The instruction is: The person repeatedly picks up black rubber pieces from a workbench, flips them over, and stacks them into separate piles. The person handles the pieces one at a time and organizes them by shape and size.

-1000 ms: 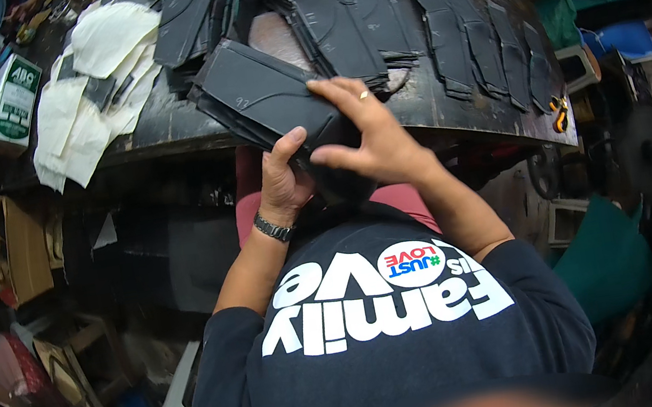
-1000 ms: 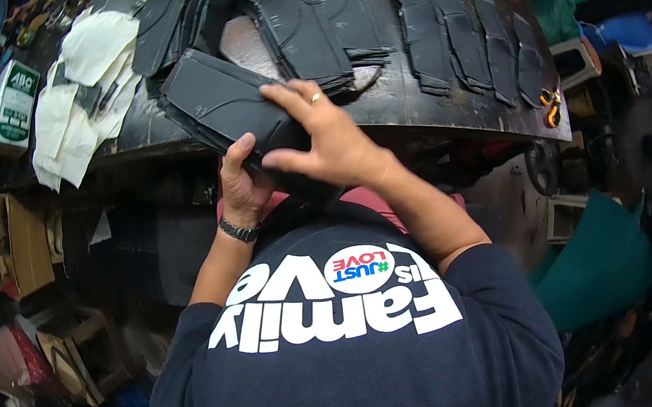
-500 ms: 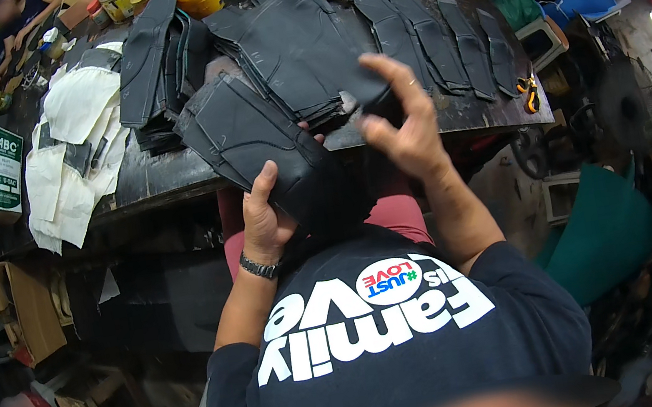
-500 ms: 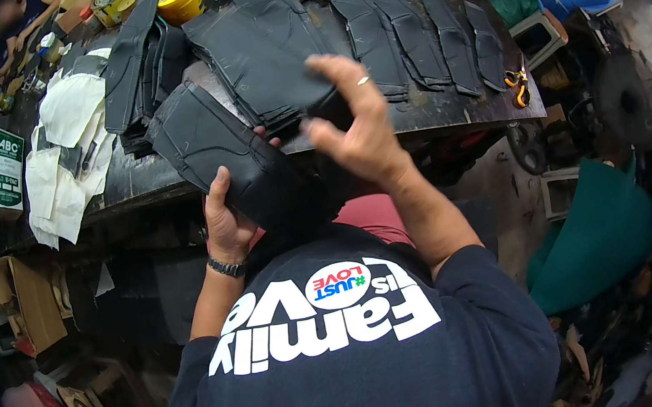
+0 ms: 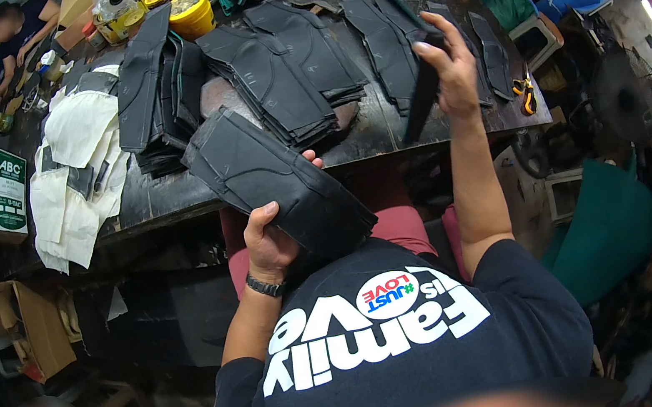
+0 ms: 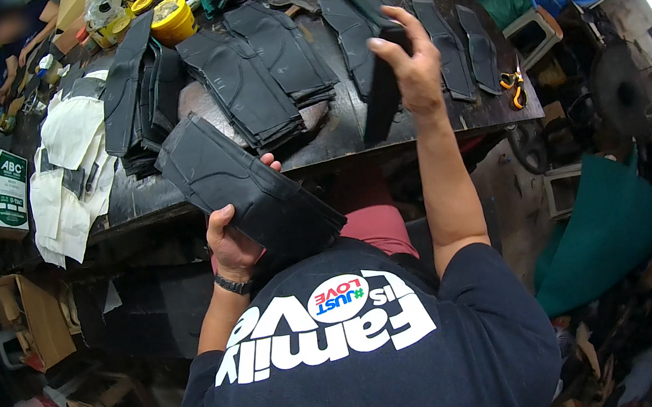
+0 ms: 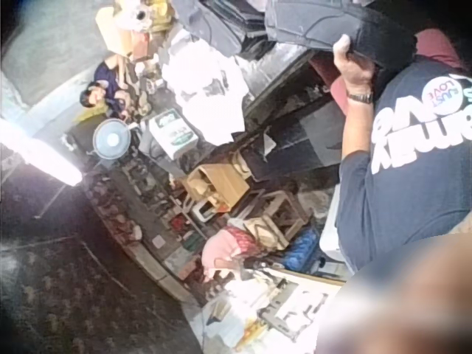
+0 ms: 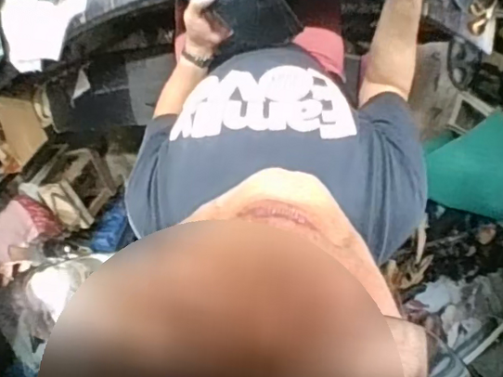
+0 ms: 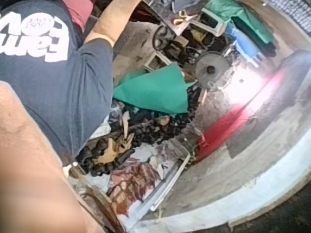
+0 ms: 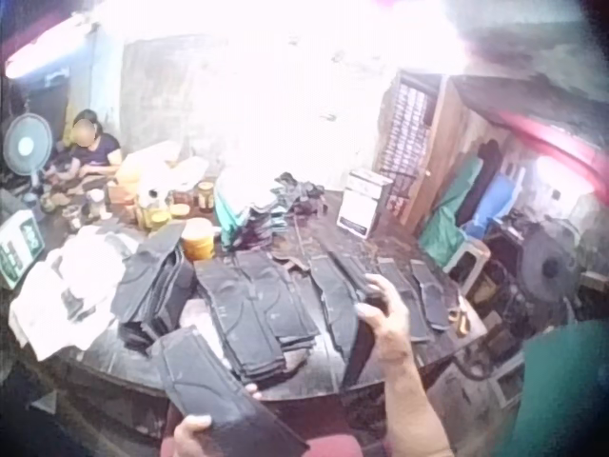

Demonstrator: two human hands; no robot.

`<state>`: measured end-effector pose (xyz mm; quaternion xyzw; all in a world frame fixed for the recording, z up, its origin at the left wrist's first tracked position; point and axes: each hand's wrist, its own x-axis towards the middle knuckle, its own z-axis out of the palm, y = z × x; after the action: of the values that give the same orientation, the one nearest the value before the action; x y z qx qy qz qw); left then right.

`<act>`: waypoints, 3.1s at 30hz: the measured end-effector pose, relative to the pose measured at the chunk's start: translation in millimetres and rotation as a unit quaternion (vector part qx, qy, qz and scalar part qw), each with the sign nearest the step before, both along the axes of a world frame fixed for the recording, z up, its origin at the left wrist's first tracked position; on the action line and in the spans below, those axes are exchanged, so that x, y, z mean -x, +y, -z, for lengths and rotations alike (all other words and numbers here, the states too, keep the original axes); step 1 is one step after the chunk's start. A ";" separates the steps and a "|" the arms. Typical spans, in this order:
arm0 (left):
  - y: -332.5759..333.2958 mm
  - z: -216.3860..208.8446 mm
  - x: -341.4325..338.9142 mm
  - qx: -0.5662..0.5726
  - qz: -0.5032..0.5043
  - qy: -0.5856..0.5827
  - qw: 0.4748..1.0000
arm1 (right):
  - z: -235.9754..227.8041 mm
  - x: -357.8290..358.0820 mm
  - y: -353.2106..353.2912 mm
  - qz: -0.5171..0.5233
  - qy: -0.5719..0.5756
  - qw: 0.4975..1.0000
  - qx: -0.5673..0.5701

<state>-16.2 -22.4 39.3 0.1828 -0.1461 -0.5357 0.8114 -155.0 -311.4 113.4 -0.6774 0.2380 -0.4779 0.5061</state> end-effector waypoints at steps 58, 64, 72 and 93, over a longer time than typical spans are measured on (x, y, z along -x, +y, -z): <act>-9.5 5.6 3.1 0.002 0.034 0.001 0.999 | -11.8 13.5 19.3 0.004 0.237 0.936 0.261; -11.7 1.2 11.6 0.021 0.074 -0.028 0.997 | 33.4 -31.1 -89.0 0.173 0.322 0.882 0.298; -8.5 -2.3 9.8 -0.022 0.035 -0.033 0.999 | 117.3 -76.7 -114.3 0.211 0.415 0.825 0.321; -9.8 4.1 6.4 -0.032 0.043 -0.039 0.998 | 92.6 2.8 -206.0 0.139 0.175 0.958 0.179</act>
<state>-22.6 -32.2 35.2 0.2233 -0.1684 -0.5670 0.7748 -157.8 -517.4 20.8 -0.7902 0.3251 -0.4522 0.2556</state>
